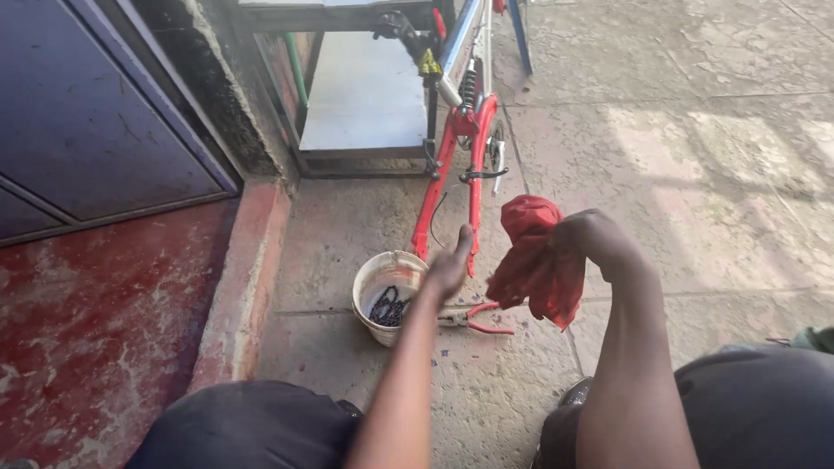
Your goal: The person pours a liquid from a white plastic container into a small bucket. They then place a bicycle chain into the bucket and use pliers to manipulate it. Finally, they shake the bucket to agitate the chain within the liquid.
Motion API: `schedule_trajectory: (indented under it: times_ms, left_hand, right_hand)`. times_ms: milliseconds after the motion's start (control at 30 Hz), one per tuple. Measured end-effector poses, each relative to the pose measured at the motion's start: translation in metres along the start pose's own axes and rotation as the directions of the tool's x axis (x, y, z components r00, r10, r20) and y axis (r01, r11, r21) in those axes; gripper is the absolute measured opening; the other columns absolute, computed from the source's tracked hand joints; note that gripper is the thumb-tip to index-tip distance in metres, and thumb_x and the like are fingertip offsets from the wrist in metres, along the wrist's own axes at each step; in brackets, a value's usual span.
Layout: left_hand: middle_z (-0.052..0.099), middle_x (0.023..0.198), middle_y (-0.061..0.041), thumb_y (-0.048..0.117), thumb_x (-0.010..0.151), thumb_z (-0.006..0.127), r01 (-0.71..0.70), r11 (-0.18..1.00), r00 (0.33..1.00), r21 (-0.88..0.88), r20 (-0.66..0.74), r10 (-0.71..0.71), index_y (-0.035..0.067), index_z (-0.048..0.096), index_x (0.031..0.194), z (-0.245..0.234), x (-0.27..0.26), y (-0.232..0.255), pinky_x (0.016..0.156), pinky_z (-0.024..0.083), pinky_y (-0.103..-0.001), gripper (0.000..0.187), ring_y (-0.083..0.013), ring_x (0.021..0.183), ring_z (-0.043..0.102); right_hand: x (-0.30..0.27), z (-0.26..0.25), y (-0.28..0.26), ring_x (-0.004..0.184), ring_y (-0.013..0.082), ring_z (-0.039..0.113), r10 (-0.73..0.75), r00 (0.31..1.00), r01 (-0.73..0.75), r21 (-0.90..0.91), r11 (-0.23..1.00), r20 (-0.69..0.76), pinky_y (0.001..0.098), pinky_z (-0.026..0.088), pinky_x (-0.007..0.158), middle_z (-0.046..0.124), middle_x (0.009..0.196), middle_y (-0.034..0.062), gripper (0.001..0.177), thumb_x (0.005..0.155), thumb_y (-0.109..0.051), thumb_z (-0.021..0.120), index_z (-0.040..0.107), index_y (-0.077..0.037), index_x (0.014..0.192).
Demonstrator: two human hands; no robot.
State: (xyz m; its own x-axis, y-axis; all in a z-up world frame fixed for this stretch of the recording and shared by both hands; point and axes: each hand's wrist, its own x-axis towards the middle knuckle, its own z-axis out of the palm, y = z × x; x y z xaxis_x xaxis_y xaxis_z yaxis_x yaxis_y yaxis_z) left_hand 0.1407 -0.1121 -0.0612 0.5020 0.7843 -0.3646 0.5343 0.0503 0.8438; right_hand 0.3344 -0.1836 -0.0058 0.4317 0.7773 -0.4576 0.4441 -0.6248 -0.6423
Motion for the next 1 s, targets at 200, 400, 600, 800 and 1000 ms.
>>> schedule_trajectory:
  times_ms: [200,400,600,800,1000]
  left_hand:
    - [0.047,0.142,-0.021,0.085,0.09,0.019,0.135,0.39,0.99,-0.911,0.135,-0.027,0.01,0.037,0.15,0.087,0.01,-0.045,0.089,0.047,-0.038,0.098,-0.0363,0.123,0.053]
    - [0.072,0.089,-0.011,0.077,0.087,0.051,0.143,-0.282,0.986,-0.949,0.114,0.119,0.011,0.07,0.088,0.096,0.062,-0.077,0.092,0.05,-0.036,0.068,-0.0252,0.089,0.068]
    - [0.075,0.089,-0.005,0.067,0.09,0.055,0.11,-0.322,0.984,-0.94,0.056,0.171,0.014,0.073,0.093,0.084,0.027,-0.062,0.091,0.052,-0.028,0.056,-0.016,0.087,0.07]
    - [0.063,0.121,-0.007,0.085,0.083,0.044,0.202,0.146,0.963,-0.968,0.224,0.153,0.015,0.063,0.122,0.076,0.014,-0.059,0.108,0.038,-0.035,0.081,-0.0222,0.118,0.054]
    - [0.045,0.149,-0.012,0.091,0.084,0.026,0.297,0.35,0.898,-0.888,0.385,0.215,0.02,0.054,0.144,0.087,0.029,-0.077,0.124,0.012,-0.039,0.097,-0.0287,0.148,0.026]
  right_hand:
    - [-0.009,0.034,0.005,0.106,0.0273,0.065,-0.113,0.992,0.118,0.133,0.984,-0.048,0.038,0.052,0.084,0.072,0.104,0.0174,0.041,0.071,-0.026,0.066,0.074,0.001,0.1]
    - [0.106,0.159,0.11,0.121,0.0307,0.044,-0.383,0.886,0.331,-0.22,0.917,-0.263,0.0497,0.042,0.098,0.043,0.121,0.0049,0.077,0.072,-0.079,0.067,0.049,-0.022,0.121]
    - [0.036,0.147,0.058,0.112,0.045,0.057,-0.497,0.843,0.457,-0.214,0.863,-0.203,0.054,0.048,0.089,0.061,0.109,0.0173,0.045,0.091,-0.047,0.056,0.058,-0.016,0.124]
    - [0.06,0.155,0.049,0.096,0.042,0.067,0.017,0.946,0.05,0.197,0.979,-0.323,0.0499,0.05,0.082,0.071,0.083,0.0211,0.045,0.087,-0.056,0.058,0.077,-0.016,0.089]
    - [0.127,0.133,0.079,0.092,0.0304,0.066,0.358,0.878,-0.017,0.727,0.687,-0.318,0.0465,0.048,0.068,0.068,0.096,0.0168,0.041,0.083,-0.043,0.058,0.07,-0.005,0.095]
